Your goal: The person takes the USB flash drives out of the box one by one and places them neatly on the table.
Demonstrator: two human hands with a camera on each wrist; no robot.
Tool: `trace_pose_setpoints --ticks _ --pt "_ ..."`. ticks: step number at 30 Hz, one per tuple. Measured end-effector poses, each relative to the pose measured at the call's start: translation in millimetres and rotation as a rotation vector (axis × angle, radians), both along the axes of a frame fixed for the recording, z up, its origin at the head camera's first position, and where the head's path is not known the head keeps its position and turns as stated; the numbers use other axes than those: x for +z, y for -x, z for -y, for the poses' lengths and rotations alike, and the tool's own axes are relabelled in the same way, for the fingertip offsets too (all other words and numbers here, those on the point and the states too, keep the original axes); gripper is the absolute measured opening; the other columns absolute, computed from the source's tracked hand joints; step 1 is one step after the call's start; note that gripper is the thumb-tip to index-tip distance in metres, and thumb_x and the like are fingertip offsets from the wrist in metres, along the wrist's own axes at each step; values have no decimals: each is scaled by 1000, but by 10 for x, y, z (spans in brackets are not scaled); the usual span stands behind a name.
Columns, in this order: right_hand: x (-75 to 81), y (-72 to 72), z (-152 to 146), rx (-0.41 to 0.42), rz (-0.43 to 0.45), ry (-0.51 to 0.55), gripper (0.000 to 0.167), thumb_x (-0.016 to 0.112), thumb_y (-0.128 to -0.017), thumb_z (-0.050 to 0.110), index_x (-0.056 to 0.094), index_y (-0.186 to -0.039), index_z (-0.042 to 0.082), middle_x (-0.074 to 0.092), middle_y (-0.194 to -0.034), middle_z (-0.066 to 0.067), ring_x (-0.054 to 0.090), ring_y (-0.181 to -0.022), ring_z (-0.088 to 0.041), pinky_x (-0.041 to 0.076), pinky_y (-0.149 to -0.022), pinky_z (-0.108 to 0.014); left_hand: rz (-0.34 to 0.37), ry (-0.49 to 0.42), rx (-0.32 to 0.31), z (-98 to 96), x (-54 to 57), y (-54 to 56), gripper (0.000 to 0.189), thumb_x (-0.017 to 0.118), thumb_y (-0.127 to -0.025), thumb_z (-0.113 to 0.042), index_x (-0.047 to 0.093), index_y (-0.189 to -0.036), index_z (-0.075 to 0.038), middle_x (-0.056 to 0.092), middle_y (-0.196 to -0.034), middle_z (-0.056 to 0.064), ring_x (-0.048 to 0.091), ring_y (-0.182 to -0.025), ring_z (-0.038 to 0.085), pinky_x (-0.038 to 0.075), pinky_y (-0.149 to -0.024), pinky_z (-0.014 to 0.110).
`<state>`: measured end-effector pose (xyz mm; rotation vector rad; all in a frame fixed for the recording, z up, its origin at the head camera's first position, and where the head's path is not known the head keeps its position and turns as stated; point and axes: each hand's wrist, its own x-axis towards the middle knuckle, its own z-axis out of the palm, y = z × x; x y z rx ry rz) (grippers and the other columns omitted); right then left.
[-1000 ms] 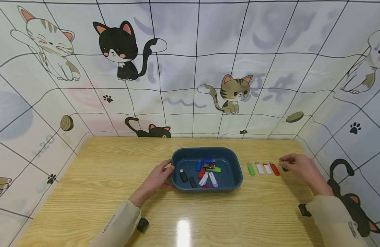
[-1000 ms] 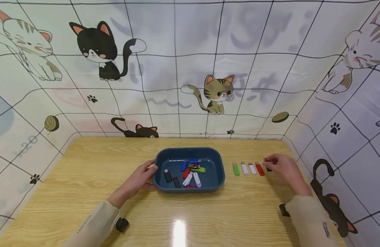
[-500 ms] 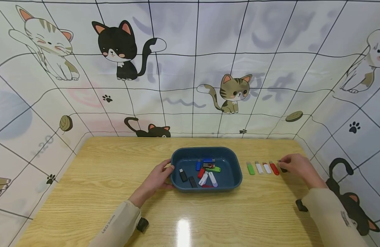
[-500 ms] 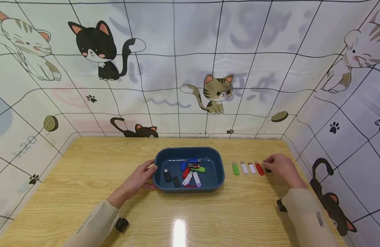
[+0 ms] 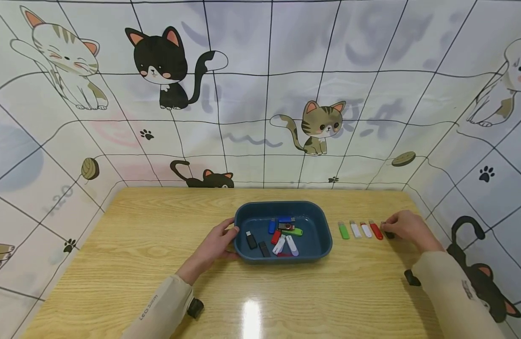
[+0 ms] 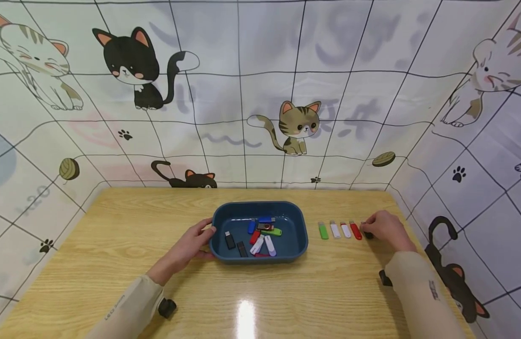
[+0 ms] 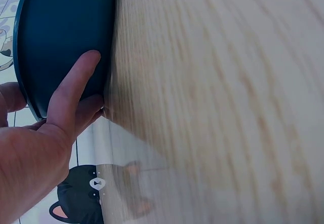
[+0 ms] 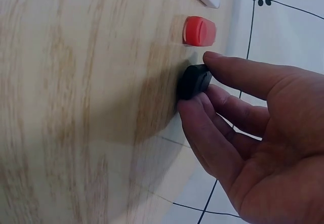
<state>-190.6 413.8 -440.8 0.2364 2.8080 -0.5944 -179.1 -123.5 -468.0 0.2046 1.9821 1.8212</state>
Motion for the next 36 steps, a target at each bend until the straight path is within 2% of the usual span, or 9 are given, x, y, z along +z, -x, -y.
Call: trace_pose_setpoints --ticks 13,21,29,36 --pt "10 11 46 -10 7 -23 31 70 -97 24 74 -94 -7 63 -78 -7 56 -74 -23 45 -62 -31 5 -4 -4 12 11 -5 53 43 -113 -20 28 -161 -3 51 -145 34 66 -117 41 63 -80 51" --pt "0 -16 28 -1 -32 -47 34 70 -98 28 75 -96 -6 68 -84 -11 55 -76 -25 44 -63 -33 7 13 12 -9 15 8 53 43 -113 -21 29 -161 -4 50 -146 34 64 -120 42 63 -80 50" --pt "-13 -47 34 -10 -32 -49 36 70 -98 29 74 -95 -7 64 -80 -9 54 -76 -26 43 -63 -33 10 8 11 -27 7 4 54 43 -113 -21 29 -161 -3 52 -145 33 64 -120 42 63 -80 49" --pt "-14 -58 48 15 -55 -69 40 70 -97 31 74 -97 -9 66 -85 -12 55 -77 -27 46 -65 -36 16 21 39 -22 -1 3 54 46 -112 -22 32 -161 -5 51 -147 32 65 -120 41 63 -79 49"
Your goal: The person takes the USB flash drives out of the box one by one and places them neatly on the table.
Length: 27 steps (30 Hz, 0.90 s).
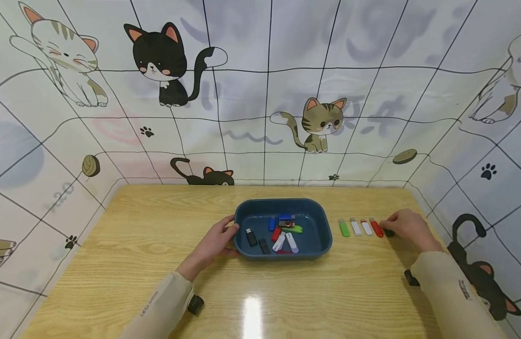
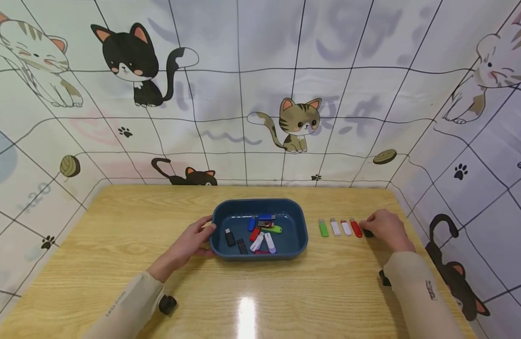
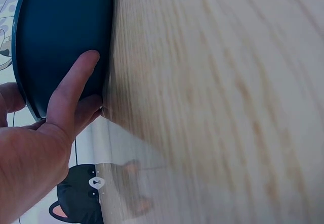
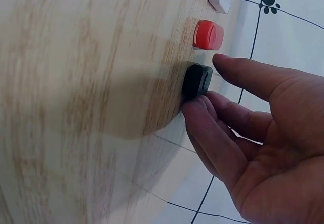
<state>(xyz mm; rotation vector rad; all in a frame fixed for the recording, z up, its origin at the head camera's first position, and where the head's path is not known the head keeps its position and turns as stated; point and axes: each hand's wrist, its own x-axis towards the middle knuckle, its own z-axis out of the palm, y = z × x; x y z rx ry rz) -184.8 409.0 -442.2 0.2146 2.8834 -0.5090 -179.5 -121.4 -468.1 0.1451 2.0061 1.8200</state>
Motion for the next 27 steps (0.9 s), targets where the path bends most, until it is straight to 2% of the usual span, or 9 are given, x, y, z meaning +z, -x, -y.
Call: trace_pose_setpoints --ticks 5,8,10,12,15,21,27 --pt "37 3 43 6 11 10 41 65 -100 32 75 -91 -7 57 -75 -8 50 -72 -25 39 -62 -34 -2 12 -2 15 4 4 54 46 -112 -24 32 -161 -5 52 -146 31 65 -120 40 63 -80 49" --pt "100 -18 76 5 -26 8 43 59 -102 31 73 -92 -8 54 -73 -8 48 -70 -25 37 -60 -35 -5 13 -6 25 4 6 54 45 -112 -24 31 -161 -5 52 -146 31 65 -120 40 63 -80 49" --pt "165 -41 107 1 -77 1 45 56 -103 30 70 -101 -12 61 -80 -16 55 -73 -30 44 -61 -39 -7 17 -7 26 6 6 54 45 -112 -24 31 -161 -5 53 -146 31 66 -119 39 63 -80 49" --pt "254 -69 160 -4 -139 -4 49 54 -105 31 66 -112 -16 66 -93 -26 61 -82 -38 51 -67 -47 -7 16 -5 26 9 4 54 45 -112 -23 31 -161 -5 53 -145 31 66 -118 39 63 -79 49" --pt "410 -109 272 -22 -192 4 57 50 -107 35 58 -127 -18 63 -118 -35 61 -102 -48 52 -81 -61 -11 17 -8 26 14 0 54 45 -112 -23 31 -161 -4 53 -145 31 66 -118 39 63 -79 48" --pt "735 -225 596 16 -297 30 61 46 -109 44 57 -135 -9 61 -127 -33 58 -112 -51 49 -86 -65 -10 17 -20 25 12 5 54 44 -113 -23 30 -161 -4 53 -145 31 66 -117 38 63 -79 49" --pt "980 -342 1015 106 -433 89 54 51 -109 42 62 -135 -4 62 -132 -30 58 -116 -50 47 -92 -67 -2 15 -10 -6 11 -3 54 45 -112 -22 30 -161 -4 52 -146 31 67 -116 38 63 -78 48"
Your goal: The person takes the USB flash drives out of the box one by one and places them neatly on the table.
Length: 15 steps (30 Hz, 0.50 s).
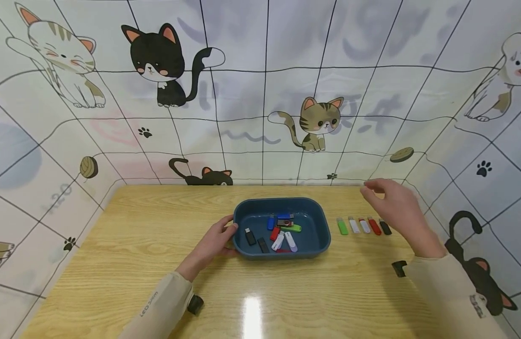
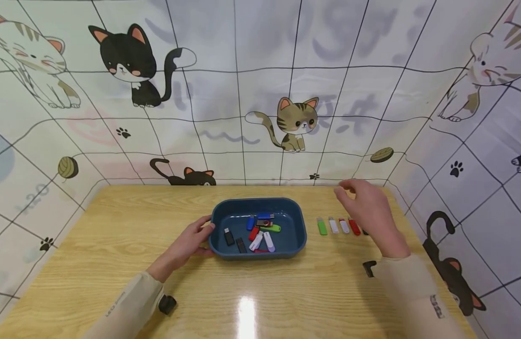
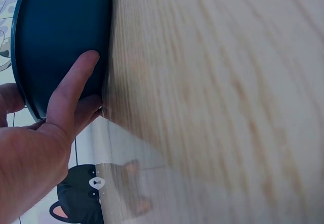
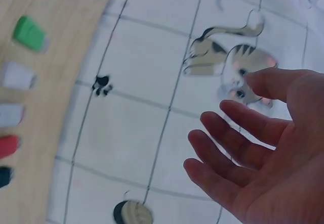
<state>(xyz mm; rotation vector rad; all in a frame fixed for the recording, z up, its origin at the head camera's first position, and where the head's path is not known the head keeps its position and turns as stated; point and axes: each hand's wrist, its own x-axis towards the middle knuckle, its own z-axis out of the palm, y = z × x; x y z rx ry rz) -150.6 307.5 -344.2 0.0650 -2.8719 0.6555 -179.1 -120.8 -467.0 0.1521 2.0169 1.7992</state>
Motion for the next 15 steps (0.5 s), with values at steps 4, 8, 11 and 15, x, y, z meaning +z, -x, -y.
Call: trace_pose_setpoints --ticks 4,8,11,15 --pt "109 -19 227 62 -44 31 51 54 -107 41 64 -136 0 62 -134 -27 58 -119 -47 47 -95 -66 2 -14 -11 9 -13 -2 54 45 -113 -22 30 -161 -4 52 -146 32 66 -117 39 63 -79 48" --pt "213 -15 435 115 -24 65 52 55 -107 44 63 -138 3 59 -139 -24 55 -126 -45 44 -100 -67 3 -23 -21 18 -26 11 55 45 -113 -24 29 -161 -4 51 -147 32 65 -119 40 63 -81 48" --pt "255 16 599 161 5 65 51 55 -107 43 63 -139 4 58 -143 -23 53 -130 -44 43 -104 -67 4 -21 -15 21 -31 17 56 46 -112 -25 29 -162 -4 50 -147 32 65 -120 40 63 -80 48" --pt "261 84 831 217 45 44 48 57 -107 40 63 -138 4 58 -143 -20 52 -134 -42 43 -107 -65 6 -23 -5 26 -35 14 55 46 -112 -24 30 -161 -5 51 -146 32 66 -118 40 63 -79 47"
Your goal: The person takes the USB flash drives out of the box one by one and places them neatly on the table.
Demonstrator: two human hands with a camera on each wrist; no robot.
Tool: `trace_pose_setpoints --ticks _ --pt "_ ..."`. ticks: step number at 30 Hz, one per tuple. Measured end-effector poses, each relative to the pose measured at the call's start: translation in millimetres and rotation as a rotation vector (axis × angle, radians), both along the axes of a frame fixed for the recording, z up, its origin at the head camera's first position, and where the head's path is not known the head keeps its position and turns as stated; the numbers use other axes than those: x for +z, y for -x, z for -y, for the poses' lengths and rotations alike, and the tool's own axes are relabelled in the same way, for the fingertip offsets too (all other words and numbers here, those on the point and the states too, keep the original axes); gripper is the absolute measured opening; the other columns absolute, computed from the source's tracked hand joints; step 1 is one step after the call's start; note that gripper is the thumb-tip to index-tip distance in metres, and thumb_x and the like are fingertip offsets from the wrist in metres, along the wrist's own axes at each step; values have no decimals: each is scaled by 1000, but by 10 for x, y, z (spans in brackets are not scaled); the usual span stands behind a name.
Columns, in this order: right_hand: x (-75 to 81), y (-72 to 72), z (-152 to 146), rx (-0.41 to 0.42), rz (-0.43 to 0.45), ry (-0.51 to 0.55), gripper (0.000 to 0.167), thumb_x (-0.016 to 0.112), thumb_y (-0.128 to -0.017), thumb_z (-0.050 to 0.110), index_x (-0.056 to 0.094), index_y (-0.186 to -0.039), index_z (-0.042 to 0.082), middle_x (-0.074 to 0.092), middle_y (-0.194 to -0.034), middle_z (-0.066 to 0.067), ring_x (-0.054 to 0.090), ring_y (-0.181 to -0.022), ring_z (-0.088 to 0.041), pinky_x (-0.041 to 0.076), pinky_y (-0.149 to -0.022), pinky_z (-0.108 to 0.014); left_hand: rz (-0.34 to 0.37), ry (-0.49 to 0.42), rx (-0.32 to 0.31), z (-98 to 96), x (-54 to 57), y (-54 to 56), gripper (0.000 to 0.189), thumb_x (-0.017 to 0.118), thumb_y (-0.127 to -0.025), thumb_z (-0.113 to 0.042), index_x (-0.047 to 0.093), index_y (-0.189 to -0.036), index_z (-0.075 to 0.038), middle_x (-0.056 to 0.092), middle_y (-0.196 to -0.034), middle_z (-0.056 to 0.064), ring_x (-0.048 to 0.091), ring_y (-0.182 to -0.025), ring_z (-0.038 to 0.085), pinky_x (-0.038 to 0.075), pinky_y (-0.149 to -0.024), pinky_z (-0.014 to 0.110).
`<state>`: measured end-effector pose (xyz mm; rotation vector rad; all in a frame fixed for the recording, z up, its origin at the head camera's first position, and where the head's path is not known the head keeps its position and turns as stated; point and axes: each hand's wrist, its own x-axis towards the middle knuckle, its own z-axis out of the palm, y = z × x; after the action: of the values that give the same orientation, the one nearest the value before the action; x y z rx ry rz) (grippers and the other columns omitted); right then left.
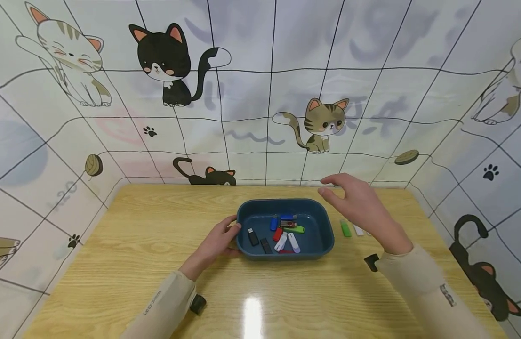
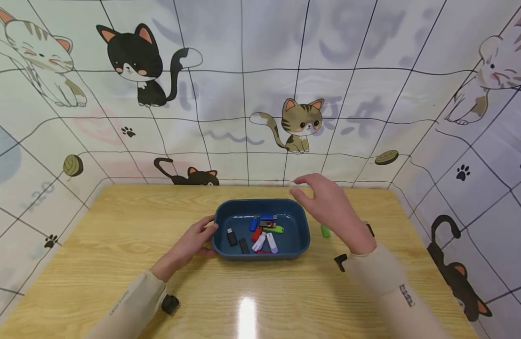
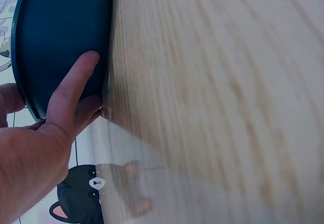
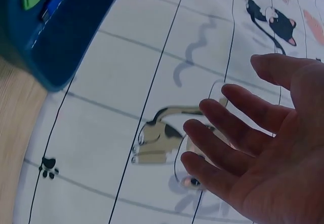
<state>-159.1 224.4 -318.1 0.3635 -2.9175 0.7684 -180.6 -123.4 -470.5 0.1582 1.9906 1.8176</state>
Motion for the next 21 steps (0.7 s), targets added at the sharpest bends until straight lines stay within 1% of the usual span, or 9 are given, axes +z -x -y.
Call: trace_pose_setpoints --ticks 4,11,17,21 --pt "-19 90 217 53 16 -23 45 60 -106 37 64 -137 5 61 -142 -17 54 -132 -39 44 -108 -62 -2 -4 -2 0 -3 -3 55 45 -113 -24 30 -161 -4 52 -146 32 66 -118 39 64 -79 47" --pt "-58 284 545 169 29 -64 40 62 -104 35 69 -131 6 67 -132 -13 62 -121 -34 51 -102 -55 -7 -10 2 -6 2 -5 54 44 -113 -23 30 -161 -5 51 -147 32 64 -121 40 63 -79 48" --pt "-171 489 825 254 70 -181 37 65 -103 36 72 -126 7 71 -125 -9 66 -115 -29 55 -99 -48 -16 -9 6 -13 0 -6 54 44 -113 -21 29 -161 -3 50 -147 33 64 -121 41 64 -77 48" --pt "-266 581 1014 282 60 -274 33 67 -103 35 74 -122 10 73 -119 -6 69 -108 -24 58 -92 -43 -15 -11 7 -11 -8 -8 54 45 -112 -22 29 -161 -4 50 -148 32 63 -122 41 64 -76 49"
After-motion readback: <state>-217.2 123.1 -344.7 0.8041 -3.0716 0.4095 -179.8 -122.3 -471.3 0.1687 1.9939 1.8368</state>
